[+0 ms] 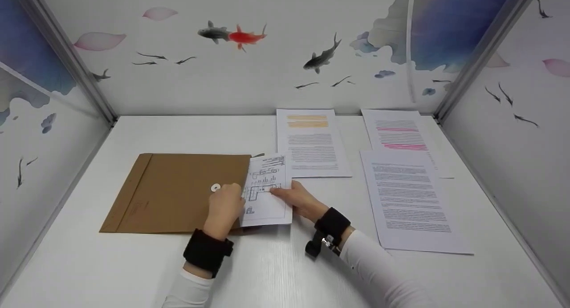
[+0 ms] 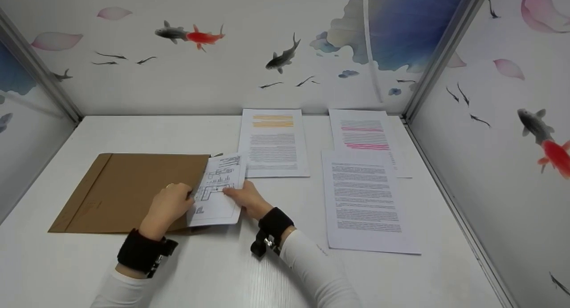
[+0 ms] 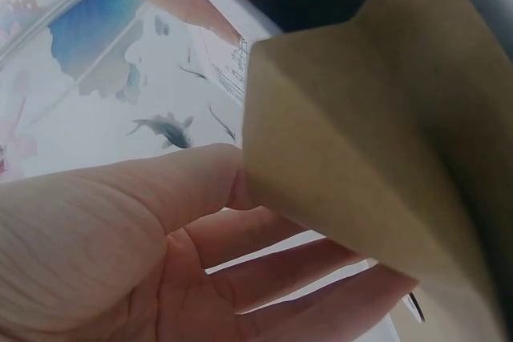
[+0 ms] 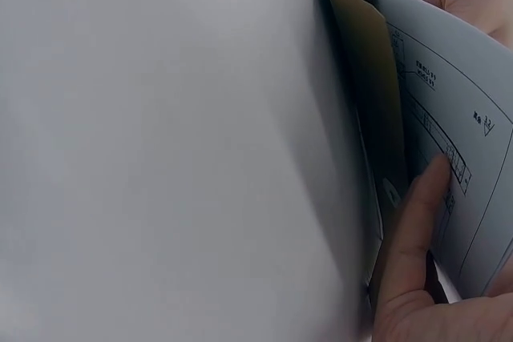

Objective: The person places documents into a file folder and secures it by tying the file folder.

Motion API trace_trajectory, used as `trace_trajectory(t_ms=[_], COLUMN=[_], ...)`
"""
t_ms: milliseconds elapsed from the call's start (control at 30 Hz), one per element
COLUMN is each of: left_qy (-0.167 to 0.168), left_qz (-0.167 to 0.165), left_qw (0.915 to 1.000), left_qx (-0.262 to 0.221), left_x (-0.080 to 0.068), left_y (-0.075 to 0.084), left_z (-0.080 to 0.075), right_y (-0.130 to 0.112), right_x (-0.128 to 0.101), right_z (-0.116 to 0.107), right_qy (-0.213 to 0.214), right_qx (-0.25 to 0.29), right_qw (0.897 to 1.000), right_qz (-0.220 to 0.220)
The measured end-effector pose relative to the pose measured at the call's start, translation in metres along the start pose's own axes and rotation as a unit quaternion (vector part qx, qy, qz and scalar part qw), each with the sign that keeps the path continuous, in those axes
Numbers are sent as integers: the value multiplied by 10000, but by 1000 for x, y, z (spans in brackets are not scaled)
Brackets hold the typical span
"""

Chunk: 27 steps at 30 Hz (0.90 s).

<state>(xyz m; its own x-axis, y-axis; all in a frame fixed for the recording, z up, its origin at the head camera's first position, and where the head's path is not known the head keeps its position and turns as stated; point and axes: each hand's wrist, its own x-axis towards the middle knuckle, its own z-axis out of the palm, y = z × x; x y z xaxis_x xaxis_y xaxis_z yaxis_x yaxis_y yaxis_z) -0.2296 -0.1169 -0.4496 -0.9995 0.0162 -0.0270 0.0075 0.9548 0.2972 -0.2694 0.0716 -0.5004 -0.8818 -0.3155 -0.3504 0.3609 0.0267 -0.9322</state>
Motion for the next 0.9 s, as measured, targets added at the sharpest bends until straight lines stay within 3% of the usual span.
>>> trace_trajectory(t_ms=[600,900], left_qy=[246,60], left_qz=[181,24], left_qw=[9995,10000], left_qx=[22,-28], left_x=[-2,0], left_y=[-1,-1], left_z=[0,-1], right_y=[-6,-7], right_x=[6,3], right_z=[14,13], right_qy=[-13,-153], right_qx=[-206,-108], right_qw=[9996,9996], right_qz=[-167,-210])
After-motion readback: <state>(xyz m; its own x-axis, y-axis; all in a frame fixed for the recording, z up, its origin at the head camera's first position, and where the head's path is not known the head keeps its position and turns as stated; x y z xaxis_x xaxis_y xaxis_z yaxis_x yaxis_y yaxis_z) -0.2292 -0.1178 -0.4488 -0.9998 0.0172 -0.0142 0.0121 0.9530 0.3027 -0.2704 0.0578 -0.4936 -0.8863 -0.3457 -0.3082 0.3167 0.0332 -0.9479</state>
